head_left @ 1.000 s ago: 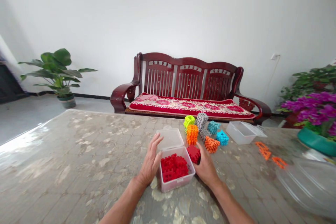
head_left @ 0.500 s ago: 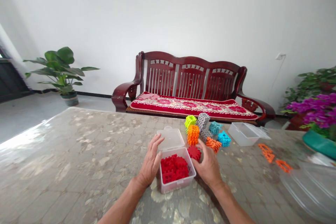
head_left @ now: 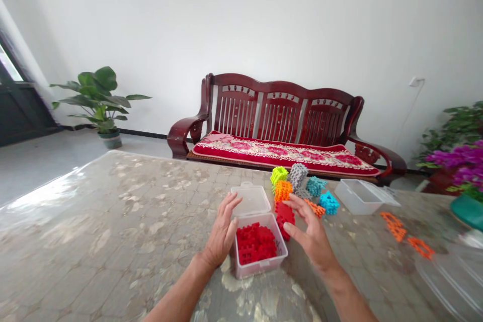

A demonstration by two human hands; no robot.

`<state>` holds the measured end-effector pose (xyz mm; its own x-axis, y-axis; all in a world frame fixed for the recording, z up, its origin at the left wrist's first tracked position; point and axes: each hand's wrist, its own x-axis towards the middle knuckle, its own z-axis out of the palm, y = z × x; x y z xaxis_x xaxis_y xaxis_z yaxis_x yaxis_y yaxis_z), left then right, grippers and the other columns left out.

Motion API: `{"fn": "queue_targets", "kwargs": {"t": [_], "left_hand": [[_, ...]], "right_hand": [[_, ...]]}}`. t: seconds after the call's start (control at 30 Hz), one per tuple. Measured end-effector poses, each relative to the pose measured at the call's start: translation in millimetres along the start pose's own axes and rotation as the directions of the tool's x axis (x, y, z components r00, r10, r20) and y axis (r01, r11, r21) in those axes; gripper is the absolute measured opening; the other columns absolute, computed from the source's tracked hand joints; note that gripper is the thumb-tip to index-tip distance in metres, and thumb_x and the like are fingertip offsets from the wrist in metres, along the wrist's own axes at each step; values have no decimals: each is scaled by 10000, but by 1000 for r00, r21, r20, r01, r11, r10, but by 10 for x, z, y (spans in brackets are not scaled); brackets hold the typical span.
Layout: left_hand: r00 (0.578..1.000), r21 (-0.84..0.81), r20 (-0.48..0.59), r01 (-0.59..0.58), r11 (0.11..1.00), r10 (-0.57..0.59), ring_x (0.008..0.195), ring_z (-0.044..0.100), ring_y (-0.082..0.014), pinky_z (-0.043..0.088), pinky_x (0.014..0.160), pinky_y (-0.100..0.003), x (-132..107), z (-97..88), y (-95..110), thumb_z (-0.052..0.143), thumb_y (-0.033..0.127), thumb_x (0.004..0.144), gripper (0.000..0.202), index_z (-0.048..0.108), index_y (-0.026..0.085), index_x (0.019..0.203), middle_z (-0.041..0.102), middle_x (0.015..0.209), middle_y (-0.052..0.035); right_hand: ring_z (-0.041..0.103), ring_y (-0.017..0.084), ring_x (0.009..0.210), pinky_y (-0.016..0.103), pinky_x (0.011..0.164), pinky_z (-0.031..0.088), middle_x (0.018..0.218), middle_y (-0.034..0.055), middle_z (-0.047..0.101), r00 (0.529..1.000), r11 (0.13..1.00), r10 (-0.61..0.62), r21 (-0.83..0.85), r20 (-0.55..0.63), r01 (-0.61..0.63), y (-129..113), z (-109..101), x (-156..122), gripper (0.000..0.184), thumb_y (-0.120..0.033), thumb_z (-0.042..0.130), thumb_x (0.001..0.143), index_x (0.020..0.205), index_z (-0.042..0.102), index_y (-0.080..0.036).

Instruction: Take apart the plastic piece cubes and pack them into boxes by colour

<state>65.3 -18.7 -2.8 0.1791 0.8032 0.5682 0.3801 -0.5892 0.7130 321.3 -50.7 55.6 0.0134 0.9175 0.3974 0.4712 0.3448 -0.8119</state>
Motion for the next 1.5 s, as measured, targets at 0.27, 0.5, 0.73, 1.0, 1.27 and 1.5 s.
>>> {"fn": "queue_targets", "kwargs": {"t": [0.27, 0.5, 0.73, 1.0, 1.27, 1.5], "left_hand": [[1000, 13, -6, -11, 1000, 11, 1479, 262, -269, 215, 1211, -541, -3, -5, 22, 347, 307, 1004, 427, 439, 231, 1414, 368, 1549, -114], [1000, 2, 4, 9, 1000, -9, 1486, 243, -268, 213, 1211, -544, -3, 6, 5, 353, 311, 999, 433, 439, 232, 1416, 366, 1546, -113], [1000, 1, 1, 8, 1000, -8, 1485, 247, -270, 222, 1210, -540, 6, -9, 30, 343, 311, 1003, 424, 456, 231, 1404, 374, 1545, -110], [1000, -6, 10, 8, 1000, -8, 1491, 234, -273, 213, 1208, -562, 5, -1, 9, 351, 293, 993, 434, 452, 236, 1411, 368, 1546, -113], [1000, 1, 11, -4, 1000, 4, 1490, 232, -268, 206, 1212, -552, 3, 2, -4, 337, 311, 1006, 423, 445, 234, 1408, 366, 1546, -112], [1000, 7, 10, -4, 1000, 4, 1493, 224, -270, 214, 1208, -554, 3, -1, 6, 323, 311, 1009, 423, 449, 224, 1403, 369, 1543, -118]], "right_hand": [[552, 285, 1173, 464, 1072, 399, 1231, 79, 632, 981, 977, -64, -187, 185, 99, -294, 230, -26, 680, -202, 654, 668, 1338, 555, -264], [540, 273, 1189, 451, 1079, 409, 1223, 70, 647, 988, 967, -110, -217, 112, 132, -132, 168, 44, 571, -153, 565, 663, 1220, 640, -256], [606, 238, 1124, 426, 1035, 446, 1151, 51, 701, 998, 922, -44, -382, 54, 61, 168, -32, 151, 476, -160, 519, 689, 1128, 687, -234], [613, 303, 1121, 437, 975, 453, 1203, 81, 693, 994, 787, 25, -615, 106, 46, 288, -62, 88, 579, -261, 703, 672, 1247, 632, -253], [661, 257, 976, 399, 887, 480, 1008, 37, 747, 998, 789, 59, -614, 36, -25, 274, -78, 127, 469, -210, 586, 779, 1245, 610, -254], [622, 266, 1113, 414, 977, 457, 1196, 72, 693, 996, 818, 70, -575, 55, -26, 174, -151, 124, 512, -205, 590, 763, 1274, 605, -233]]}}
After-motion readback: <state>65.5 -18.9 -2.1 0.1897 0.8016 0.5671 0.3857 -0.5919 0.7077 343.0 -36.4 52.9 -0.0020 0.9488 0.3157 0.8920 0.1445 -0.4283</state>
